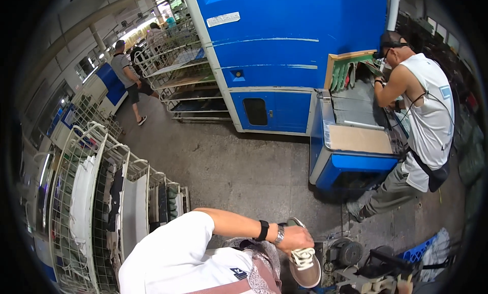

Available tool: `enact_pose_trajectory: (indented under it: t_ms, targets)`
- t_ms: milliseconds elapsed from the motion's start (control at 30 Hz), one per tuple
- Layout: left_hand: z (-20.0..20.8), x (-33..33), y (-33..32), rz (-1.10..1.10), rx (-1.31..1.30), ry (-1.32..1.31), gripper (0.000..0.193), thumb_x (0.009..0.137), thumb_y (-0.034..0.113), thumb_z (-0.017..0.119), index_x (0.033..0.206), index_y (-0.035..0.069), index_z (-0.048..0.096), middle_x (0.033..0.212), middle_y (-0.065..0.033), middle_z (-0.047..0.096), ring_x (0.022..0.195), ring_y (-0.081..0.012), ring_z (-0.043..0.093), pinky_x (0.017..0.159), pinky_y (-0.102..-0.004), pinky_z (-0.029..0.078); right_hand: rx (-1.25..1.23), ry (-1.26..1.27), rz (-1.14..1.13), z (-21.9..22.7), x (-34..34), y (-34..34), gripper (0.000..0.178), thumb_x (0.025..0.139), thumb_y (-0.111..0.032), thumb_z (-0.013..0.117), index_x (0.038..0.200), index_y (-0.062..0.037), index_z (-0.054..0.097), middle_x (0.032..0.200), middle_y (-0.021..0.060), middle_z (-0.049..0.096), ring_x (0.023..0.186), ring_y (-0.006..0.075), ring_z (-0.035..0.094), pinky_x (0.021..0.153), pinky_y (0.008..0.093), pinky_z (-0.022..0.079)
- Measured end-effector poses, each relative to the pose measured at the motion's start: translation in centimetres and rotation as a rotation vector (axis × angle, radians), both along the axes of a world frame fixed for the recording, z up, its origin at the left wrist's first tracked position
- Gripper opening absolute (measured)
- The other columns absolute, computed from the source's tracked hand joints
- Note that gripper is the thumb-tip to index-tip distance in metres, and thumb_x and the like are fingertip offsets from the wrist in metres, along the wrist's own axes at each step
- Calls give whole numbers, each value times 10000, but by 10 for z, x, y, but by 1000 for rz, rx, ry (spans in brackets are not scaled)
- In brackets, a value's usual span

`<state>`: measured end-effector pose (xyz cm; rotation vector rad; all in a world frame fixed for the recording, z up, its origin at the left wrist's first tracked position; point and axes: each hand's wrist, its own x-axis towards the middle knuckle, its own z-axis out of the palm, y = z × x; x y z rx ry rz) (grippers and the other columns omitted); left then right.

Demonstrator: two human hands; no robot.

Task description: Manually processing shoes by fitting them onto lasts and operating assembly machines at various factory stations.

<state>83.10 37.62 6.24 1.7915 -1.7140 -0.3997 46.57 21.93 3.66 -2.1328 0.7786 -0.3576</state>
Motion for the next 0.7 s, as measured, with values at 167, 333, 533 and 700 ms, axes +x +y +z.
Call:
enact_pose_trajectory:
  t_ms: [167, 333, 533, 700]
  targets:
    - [23, -68, -32, -181, -164, -42, 677, 438, 256, 942, 965, 30, 582, 1003, -152, 666, 1041, -370, 623, 930, -460, 487, 196, -51, -2, -78, -107, -10, 489, 886, -336, 751, 1250, -33, 630, 1174, 101, 678, 1009, 235, 639, 861, 352, 516]
    - [44, -111, -60, -337, -317, -67, 553, 514, 157, 852, 987, 19, 601, 1076, -155, 663, 1118, -372, 601, 989, -477, 473, 378, -102, 31, -69, -112, -3, 464, 899, -342, 723, 1235, -38, 625, 1146, 94, 669, 976, 227, 632, 831, 352, 517]
    - [59, -155, -75, -423, -478, -30, 393, 565, 133, 783, 892, 33, 588, 986, -118, 644, 1027, -344, 607, 956, -467, 481, 614, -166, 71, -61, -94, 7, 436, 913, -350, 690, 1217, -45, 620, 1113, 85, 659, 936, 218, 624, 795, 351, 518]
    - [62, -187, -98, -545, -718, -93, 366, 568, 211, 813, 815, 59, 590, 870, -109, 664, 927, -339, 651, 823, -462, 509, 813, -214, 96, -51, -69, 14, 415, 926, -356, 662, 1202, -51, 615, 1085, 78, 650, 903, 211, 617, 765, 350, 518]
